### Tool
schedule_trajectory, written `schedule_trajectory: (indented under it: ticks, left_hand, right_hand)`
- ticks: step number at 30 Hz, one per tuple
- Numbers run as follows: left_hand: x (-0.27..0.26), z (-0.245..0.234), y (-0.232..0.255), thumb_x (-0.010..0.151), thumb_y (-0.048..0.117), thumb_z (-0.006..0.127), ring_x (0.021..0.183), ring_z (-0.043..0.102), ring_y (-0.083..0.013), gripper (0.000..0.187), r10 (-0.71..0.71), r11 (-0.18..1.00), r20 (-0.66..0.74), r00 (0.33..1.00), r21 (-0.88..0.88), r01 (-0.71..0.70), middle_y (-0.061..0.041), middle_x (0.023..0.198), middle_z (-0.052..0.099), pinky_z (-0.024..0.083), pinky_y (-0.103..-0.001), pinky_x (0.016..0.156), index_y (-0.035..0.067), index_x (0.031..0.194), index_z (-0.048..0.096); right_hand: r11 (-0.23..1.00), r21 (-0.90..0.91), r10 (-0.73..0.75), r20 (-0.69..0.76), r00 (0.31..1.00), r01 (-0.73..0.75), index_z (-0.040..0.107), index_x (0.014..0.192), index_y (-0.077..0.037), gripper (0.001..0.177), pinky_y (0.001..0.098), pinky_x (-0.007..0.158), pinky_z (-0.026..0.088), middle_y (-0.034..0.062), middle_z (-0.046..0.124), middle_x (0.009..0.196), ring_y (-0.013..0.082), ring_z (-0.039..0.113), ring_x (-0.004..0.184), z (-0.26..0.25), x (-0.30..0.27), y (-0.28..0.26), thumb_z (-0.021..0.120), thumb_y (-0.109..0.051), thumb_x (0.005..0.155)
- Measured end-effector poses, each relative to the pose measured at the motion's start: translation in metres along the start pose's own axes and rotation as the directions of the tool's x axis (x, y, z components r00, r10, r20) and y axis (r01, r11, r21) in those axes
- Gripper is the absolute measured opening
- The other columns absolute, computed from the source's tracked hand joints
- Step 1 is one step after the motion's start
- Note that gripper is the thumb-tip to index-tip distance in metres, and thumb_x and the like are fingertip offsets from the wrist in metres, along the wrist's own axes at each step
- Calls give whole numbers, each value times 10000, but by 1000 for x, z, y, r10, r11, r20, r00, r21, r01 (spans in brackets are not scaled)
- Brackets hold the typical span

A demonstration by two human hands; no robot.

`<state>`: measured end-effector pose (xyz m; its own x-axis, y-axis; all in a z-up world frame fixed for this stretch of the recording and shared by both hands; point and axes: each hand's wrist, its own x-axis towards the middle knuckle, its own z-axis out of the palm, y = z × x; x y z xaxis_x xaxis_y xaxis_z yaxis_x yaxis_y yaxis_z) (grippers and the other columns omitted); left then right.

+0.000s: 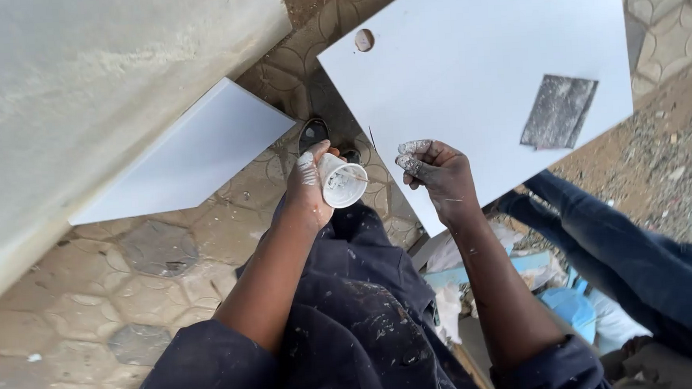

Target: The person pours white paint from a can into a small cup and mixes it with a stick. They then use their fingers to apply the mixture into a hole on a white board, smoothing the surface. Finally, they pick up a sanding block and rub it on the board.

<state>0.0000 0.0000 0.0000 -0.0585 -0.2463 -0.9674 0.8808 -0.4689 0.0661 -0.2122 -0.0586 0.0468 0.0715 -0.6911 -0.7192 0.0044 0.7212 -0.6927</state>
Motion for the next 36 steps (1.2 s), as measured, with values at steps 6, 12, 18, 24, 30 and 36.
schedule_trajectory:
  ticks: [6,12,18,24,30,36]
  left_hand:
    - [33,-14,-36,843,290,753,679,730,-227,264,28,997,-42,999,-75,-31,-118,772,705,632,-360,605,53,926,675]
    - [46,-24,-55,809,286,749,640,698,-213,243,43,992,-91,995,-110,-53,-96,704,666,615,-350,565,55,838,678]
    - [53,-40,-73,784,290,775,601,686,-216,268,40,986,-143,989,-156,-62,-92,677,650,603,-347,535,43,835,683]
    - [42,-39,-78,775,286,774,600,693,-211,257,19,983,-169,985,-176,-49,-81,675,659,602,-332,550,50,840,693]
    - [60,-46,-84,782,266,770,594,697,-219,240,53,978,-163,985,-191,-84,-104,669,667,606,-341,544,47,827,683]
    - [35,-40,-65,809,300,758,621,712,-219,269,96,975,-139,986,-185,-121,-109,717,682,620,-336,571,56,895,685]
  right_hand:
    - [911,-382,-160,21,987,156,704,883,80,47,198,499,507,177,680,701,171,679,575,18,34,23,684,79,925]
    - [520,-721,-452,224,864,459,644,822,42,84,312,489,463,224,627,745,340,677,628,2,76,56,682,29,896]
    - [252,-764,-555,389,736,594,632,792,9,104,395,514,470,146,655,888,365,661,726,13,92,76,684,20,881]
    - [-97,-760,-651,537,536,643,743,895,-75,47,433,607,574,62,682,949,325,708,849,15,91,83,711,-55,866]
    - [-319,-816,-422,578,698,482,817,989,-90,223,344,873,533,99,706,1089,267,632,1090,34,51,69,600,-57,945]
    - [-394,-779,-426,624,655,487,820,849,-86,217,391,886,513,144,719,1165,335,636,1111,32,37,76,630,-153,930]
